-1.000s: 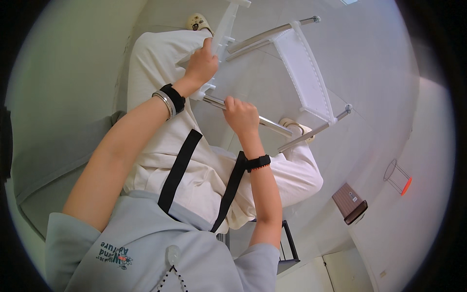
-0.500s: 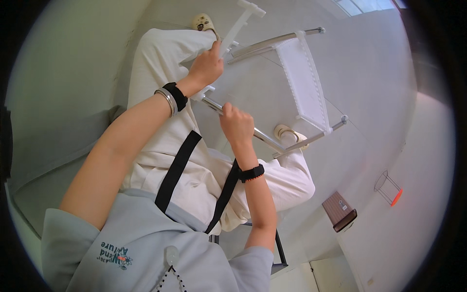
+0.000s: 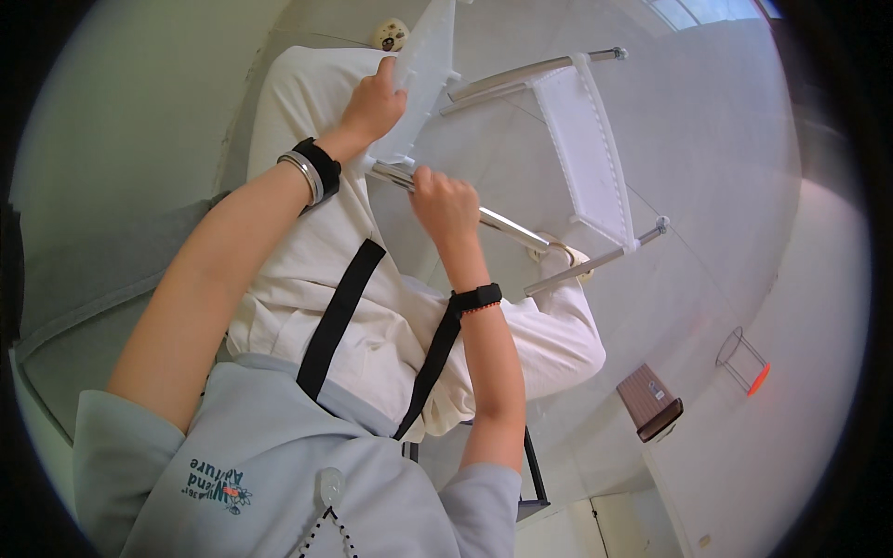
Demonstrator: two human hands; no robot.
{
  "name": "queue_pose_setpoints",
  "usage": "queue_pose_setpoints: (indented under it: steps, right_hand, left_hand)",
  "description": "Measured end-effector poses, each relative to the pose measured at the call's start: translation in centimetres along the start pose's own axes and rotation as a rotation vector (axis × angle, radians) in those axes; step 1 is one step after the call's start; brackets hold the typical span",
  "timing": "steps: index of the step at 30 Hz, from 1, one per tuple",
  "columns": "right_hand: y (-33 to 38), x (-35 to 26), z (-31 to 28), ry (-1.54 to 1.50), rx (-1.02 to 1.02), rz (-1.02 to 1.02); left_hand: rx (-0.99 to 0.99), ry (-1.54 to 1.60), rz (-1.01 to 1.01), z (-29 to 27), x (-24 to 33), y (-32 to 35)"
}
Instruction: Assembling or disassembling a white plastic and metal shelving unit or cart.
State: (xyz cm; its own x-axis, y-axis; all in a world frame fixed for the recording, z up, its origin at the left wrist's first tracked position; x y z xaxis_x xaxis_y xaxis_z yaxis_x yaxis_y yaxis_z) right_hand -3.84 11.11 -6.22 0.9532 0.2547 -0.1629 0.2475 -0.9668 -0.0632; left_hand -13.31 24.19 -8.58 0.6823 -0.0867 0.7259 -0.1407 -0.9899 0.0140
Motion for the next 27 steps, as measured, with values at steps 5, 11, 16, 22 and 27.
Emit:
queue_pose_setpoints:
  steps: [5, 11, 16, 22, 27]
  right_hand:
    - [-0.3, -2.0, 0.0, -0.066, -0.138, 0.132]
    - [-1.0, -1.4, 0.8, -0.106, -0.261, 0.15]
    - [-1.4, -1.4, 1.8, -0.172, -0.368, 0.134]
    - [-0.4, -1.9, 1.3, -0.24, -0.474, 0.211]
    - [-0.5, -1.5, 1.5, -0.237, -0.466, 0.215]
  left_hand:
    - [-0.045, -0.104, 0.063, -0.1, -0.3, -0.4]
    - [-0.084, -0.039, 0.029, -0.3, -0.7, -0.7]
    - [-0.066, -0.028, 0.038, -0.7, -1.0, -0.4]
    - [-0.157, -0.01, 0.052, 0.6, 0.1, -0.3]
    - [-0.182, -0.003, 0.048, 0.6, 0.0, -0.5]
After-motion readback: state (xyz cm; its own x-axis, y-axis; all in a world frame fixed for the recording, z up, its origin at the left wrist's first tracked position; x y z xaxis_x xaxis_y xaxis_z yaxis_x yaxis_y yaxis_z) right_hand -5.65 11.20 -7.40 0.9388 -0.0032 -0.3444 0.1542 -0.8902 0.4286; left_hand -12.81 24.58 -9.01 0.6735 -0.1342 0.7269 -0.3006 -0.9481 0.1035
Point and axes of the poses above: each hand's wrist, its own y-axis away from the middle knuckle, its own z-axis out of the palm, x = y × z, the point moved 10 cm from there along -y, towards the middle knuckle, and after that the axes turned 6 degrees about y, right-handed, at the moved point
